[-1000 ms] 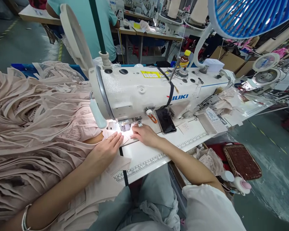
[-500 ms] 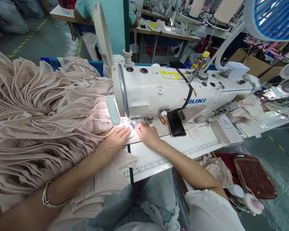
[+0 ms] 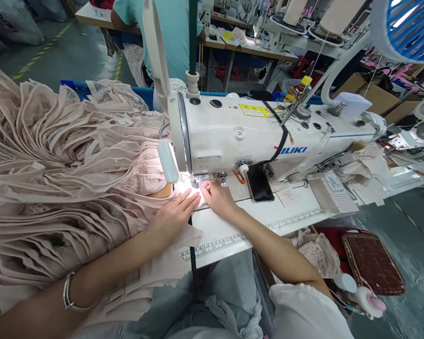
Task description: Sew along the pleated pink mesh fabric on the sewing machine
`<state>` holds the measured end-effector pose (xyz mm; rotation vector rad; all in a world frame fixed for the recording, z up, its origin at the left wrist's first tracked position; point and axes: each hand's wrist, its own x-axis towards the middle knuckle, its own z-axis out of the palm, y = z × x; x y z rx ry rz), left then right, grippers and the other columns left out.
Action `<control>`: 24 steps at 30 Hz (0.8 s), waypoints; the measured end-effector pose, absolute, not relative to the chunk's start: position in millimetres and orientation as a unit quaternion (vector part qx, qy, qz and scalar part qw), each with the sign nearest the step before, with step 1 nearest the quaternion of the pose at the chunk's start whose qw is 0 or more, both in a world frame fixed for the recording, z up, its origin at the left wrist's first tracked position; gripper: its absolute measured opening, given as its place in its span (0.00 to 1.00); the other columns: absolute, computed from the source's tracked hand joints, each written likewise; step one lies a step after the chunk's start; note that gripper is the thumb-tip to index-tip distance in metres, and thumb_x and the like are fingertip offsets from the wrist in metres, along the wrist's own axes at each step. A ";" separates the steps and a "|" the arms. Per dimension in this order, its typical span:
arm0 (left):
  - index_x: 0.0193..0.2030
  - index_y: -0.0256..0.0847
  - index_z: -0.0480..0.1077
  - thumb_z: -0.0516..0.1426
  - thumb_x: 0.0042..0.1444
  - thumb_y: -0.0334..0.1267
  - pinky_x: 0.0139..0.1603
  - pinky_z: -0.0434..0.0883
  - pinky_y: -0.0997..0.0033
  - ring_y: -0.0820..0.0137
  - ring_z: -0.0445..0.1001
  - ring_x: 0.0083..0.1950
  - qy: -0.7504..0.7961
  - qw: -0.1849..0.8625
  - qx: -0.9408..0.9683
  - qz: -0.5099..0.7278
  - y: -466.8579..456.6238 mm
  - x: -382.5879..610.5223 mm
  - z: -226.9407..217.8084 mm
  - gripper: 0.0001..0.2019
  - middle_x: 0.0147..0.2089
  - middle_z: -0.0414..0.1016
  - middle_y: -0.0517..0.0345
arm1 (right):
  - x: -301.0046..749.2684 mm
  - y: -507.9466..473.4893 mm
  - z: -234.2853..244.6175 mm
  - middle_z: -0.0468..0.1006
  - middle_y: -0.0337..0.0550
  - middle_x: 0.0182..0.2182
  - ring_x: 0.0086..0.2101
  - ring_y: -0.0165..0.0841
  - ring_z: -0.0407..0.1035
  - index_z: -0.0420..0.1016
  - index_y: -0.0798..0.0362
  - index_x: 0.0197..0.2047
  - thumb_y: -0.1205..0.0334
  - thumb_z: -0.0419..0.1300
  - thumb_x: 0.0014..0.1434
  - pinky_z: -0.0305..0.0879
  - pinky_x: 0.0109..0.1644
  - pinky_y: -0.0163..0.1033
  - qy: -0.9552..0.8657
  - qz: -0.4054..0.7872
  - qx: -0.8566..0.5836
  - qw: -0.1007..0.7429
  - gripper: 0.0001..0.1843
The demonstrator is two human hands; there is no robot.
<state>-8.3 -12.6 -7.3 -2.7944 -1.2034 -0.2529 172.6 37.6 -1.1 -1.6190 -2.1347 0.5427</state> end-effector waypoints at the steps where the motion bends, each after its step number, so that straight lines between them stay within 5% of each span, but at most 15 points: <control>1: 0.65 0.31 0.65 0.48 0.63 0.22 0.66 0.68 0.57 0.58 0.65 0.70 -0.394 0.052 -0.914 -0.080 -12.8 -7.4 -7.2 0.24 0.65 0.71 0.43 | 172.7 37.4 -1.0 0.76 0.38 0.26 0.29 0.33 0.70 0.73 0.51 0.34 0.64 0.55 0.64 0.62 0.36 0.36 -0.765 0.194 -0.580 0.201 0.08; 5: 0.65 0.28 0.64 0.46 0.63 0.22 0.63 0.70 0.58 0.56 0.66 0.69 -0.392 0.066 -0.915 -0.072 -12.7 -4.0 -9.8 0.24 0.64 0.71 0.37 | 179.8 33.8 -2.5 0.78 0.38 0.28 0.30 0.33 0.72 0.75 0.51 0.36 0.62 0.56 0.66 0.65 0.38 0.36 -0.774 0.188 -0.563 0.218 0.07; 10: 0.63 0.27 0.64 0.44 0.66 0.24 0.66 0.66 0.54 0.57 0.65 0.69 -0.391 0.044 -0.910 -0.133 -10.2 -2.9 -17.9 0.21 0.62 0.71 0.36 | 193.3 25.4 -2.9 0.80 0.44 0.42 0.43 0.35 0.73 0.78 0.49 0.44 0.63 0.53 0.70 0.68 0.48 0.40 -0.856 0.119 -0.440 0.244 0.12; 15: 0.53 0.30 0.70 0.43 0.64 0.22 0.64 0.66 0.50 0.55 0.70 0.61 -0.448 0.083 -0.878 -0.147 -6.4 -6.1 -6.2 0.18 0.56 0.73 0.37 | 185.6 21.7 0.3 0.79 0.50 0.45 0.47 0.41 0.70 0.77 0.54 0.47 0.63 0.52 0.70 0.68 0.52 0.46 -0.893 0.017 -0.421 0.160 0.13; 20: 0.37 0.35 0.72 0.48 0.61 0.21 0.41 0.72 0.60 0.61 0.74 0.40 -0.428 0.043 -0.900 -0.068 0.9 -8.5 10.9 0.13 0.37 0.76 0.49 | 173.3 20.8 2.7 0.79 0.50 0.41 0.46 0.41 0.69 0.77 0.55 0.46 0.74 0.44 0.69 0.66 0.55 0.47 -0.907 -0.076 -0.411 0.060 0.20; 24: 0.42 0.35 0.74 0.48 0.63 0.23 0.51 0.70 0.59 0.61 0.74 0.47 -0.380 0.042 -0.919 -0.098 2.1 -3.7 6.0 0.14 0.42 0.79 0.49 | 174.9 26.8 7.6 0.79 0.52 0.43 0.45 0.41 0.71 0.77 0.57 0.47 0.74 0.46 0.69 0.68 0.53 0.45 -0.910 -0.061 -0.409 0.037 0.18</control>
